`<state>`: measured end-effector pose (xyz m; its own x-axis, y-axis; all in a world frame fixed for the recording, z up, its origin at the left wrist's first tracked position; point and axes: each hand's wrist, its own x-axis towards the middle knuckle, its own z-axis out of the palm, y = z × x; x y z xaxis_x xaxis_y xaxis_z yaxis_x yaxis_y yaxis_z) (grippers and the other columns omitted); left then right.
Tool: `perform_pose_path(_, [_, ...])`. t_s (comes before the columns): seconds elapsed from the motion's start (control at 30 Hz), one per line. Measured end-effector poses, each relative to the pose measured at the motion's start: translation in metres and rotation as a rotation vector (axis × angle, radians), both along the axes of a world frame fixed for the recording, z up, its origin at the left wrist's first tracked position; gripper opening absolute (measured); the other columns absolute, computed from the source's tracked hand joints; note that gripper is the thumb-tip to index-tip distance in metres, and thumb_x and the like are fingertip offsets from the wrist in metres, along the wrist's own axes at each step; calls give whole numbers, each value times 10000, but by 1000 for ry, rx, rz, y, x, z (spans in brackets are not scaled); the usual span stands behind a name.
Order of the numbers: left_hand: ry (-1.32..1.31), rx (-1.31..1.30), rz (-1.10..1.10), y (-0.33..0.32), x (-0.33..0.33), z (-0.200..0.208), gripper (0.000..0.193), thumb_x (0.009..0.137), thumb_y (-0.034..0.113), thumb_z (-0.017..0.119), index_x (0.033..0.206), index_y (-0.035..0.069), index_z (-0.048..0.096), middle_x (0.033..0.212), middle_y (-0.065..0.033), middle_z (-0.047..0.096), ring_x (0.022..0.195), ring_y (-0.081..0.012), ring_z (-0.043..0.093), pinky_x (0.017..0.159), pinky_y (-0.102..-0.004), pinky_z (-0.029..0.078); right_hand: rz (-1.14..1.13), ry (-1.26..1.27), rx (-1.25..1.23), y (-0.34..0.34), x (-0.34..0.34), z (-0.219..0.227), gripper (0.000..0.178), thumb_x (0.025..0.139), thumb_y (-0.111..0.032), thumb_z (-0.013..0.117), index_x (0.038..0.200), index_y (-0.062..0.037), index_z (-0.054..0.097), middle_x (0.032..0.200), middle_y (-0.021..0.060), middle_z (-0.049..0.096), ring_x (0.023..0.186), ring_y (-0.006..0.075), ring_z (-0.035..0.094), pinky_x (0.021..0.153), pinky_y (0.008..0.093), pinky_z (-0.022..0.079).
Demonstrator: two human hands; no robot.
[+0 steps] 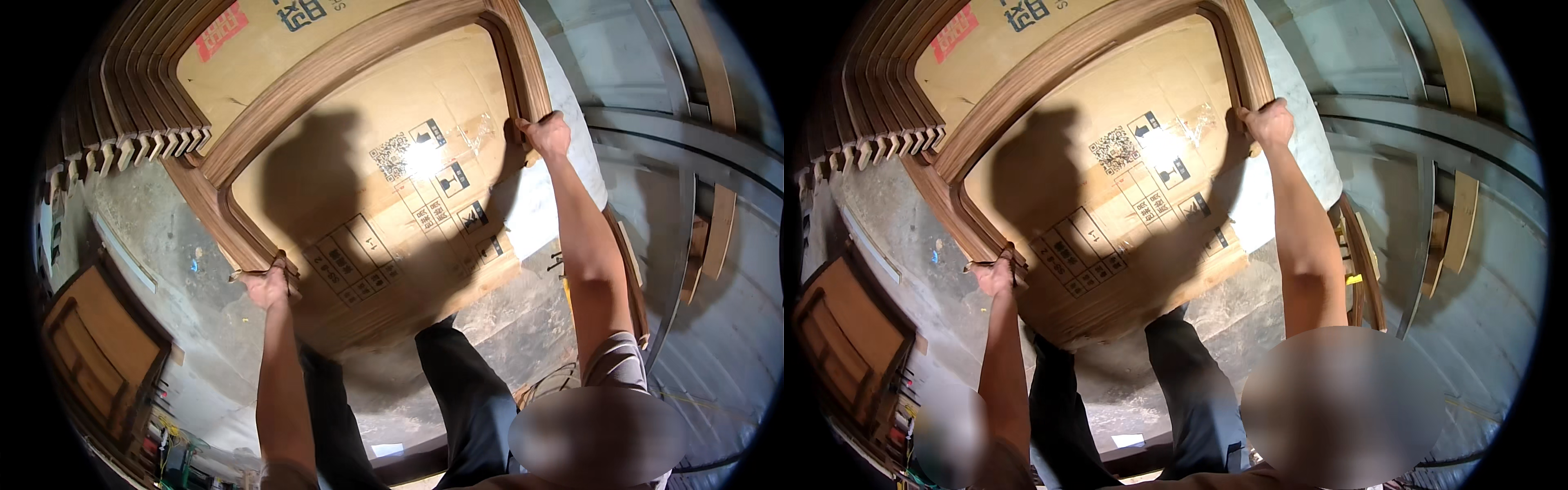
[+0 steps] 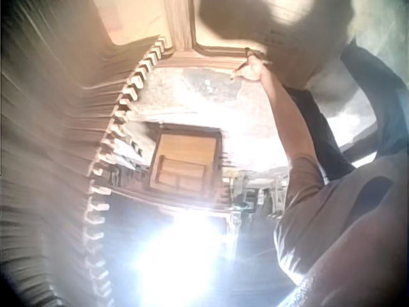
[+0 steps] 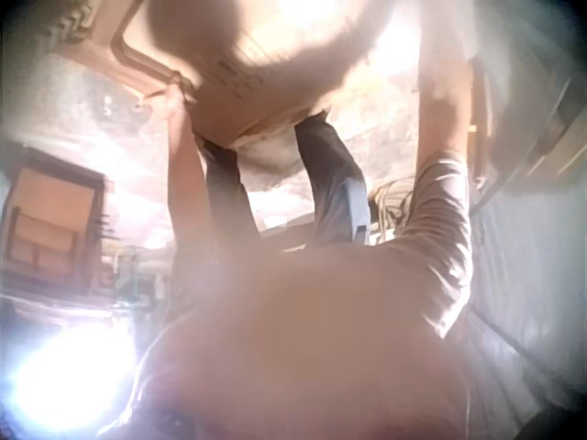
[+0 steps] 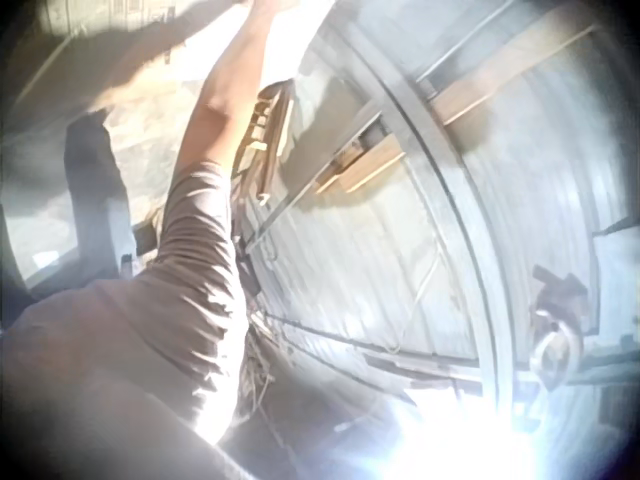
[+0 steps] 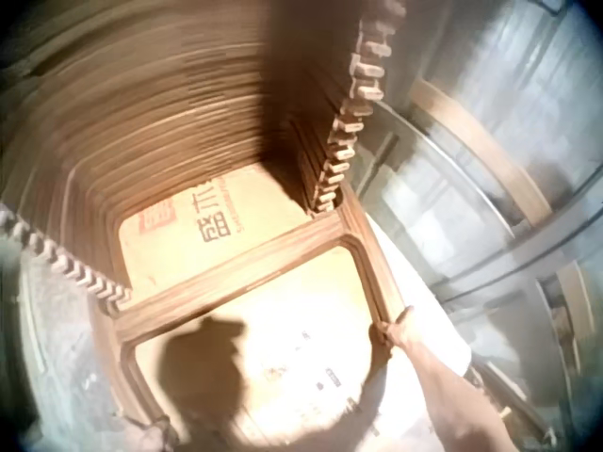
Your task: The person applies adhesive to wooden components with a brush and joins them together to assemble a furniture frame.
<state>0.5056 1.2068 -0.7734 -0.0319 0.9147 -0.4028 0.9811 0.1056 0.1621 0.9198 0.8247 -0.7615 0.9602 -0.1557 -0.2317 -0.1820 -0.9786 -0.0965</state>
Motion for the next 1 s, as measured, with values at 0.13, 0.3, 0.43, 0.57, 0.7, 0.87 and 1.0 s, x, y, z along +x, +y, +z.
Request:
perform_pose_path(0.13, [5, -61, 55, 1, 3, -1, 1041, 546, 460, 852, 1321, 9, 323, 1123, -220, 621, 987, -363, 624, 887, -411, 483, -92, 88, 53, 8, -7, 15, 715, 618, -491, 809, 1006, 45, 537, 951, 213, 673, 929, 350, 653, 820, 395, 516])
perform_pose_path(0.3, [-150, 17, -106, 10, -39, -13, 1004, 585, 534, 806, 1324, 4, 384, 1188, -265, 572, 1134, -377, 553, 977, -390, 429, 51, -1, 39, -8, -32, 22, 842, 648, -512, 786, 1168, 65, 458, 1114, 298, 578, 998, 403, 609, 831, 445, 510])
perform_pose_path(0.43, [-246, 45, -152, 5, -150, 39, 496, 822, 381, 629, 1099, -26, 569, 1013, -235, 641, 928, -391, 617, 860, -415, 472, 317, 22, 143, -17, -157, 61, 576, 793, -426, 640, 1132, 16, 496, 1092, 266, 559, 944, 409, 590, 802, 473, 499])
perform_pose_path(0.57, [-371, -143, 9, -52, -261, 193, 322, 926, 251, 454, 770, 0, 583, 655, -150, 586, 608, -291, 590, 588, -409, 455, 750, 189, 40, -73, -319, 69, 203, 868, -229, 514, 935, -70, 622, 860, 173, 666, 783, 373, 645, 699, 478, 517])
perform_pose_path(0.7, [-174, -124, 317, -141, -367, 338, 423, 955, 315, 406, 679, 12, 515, 556, -103, 480, 488, -238, 495, 522, -398, 425, 686, 690, 338, -81, -369, 227, 197, 866, -238, 568, 954, -83, 653, 868, 138, 686, 826, 336, 658, 756, 427, 515])
perform_pose_path(0.87, [26, -170, 473, -255, -454, 419, 521, 969, 355, 378, 768, -66, 609, 631, -232, 588, 564, -361, 565, 620, -471, 473, 412, 908, 433, -198, -412, 248, 203, 829, -207, 587, 912, -36, 659, 758, 136, 675, 625, 213, 681, 605, 357, 553])
perform_pose_path(1.0, [157, -127, 233, -284, -525, 409, 521, 972, 303, 334, 895, -116, 635, 887, -314, 632, 888, -466, 597, 824, -497, 442, 21, 862, 262, -253, -436, 303, 192, 831, -166, 591, 903, -6, 670, 732, 105, 690, 617, 185, 681, 558, 319, 556])
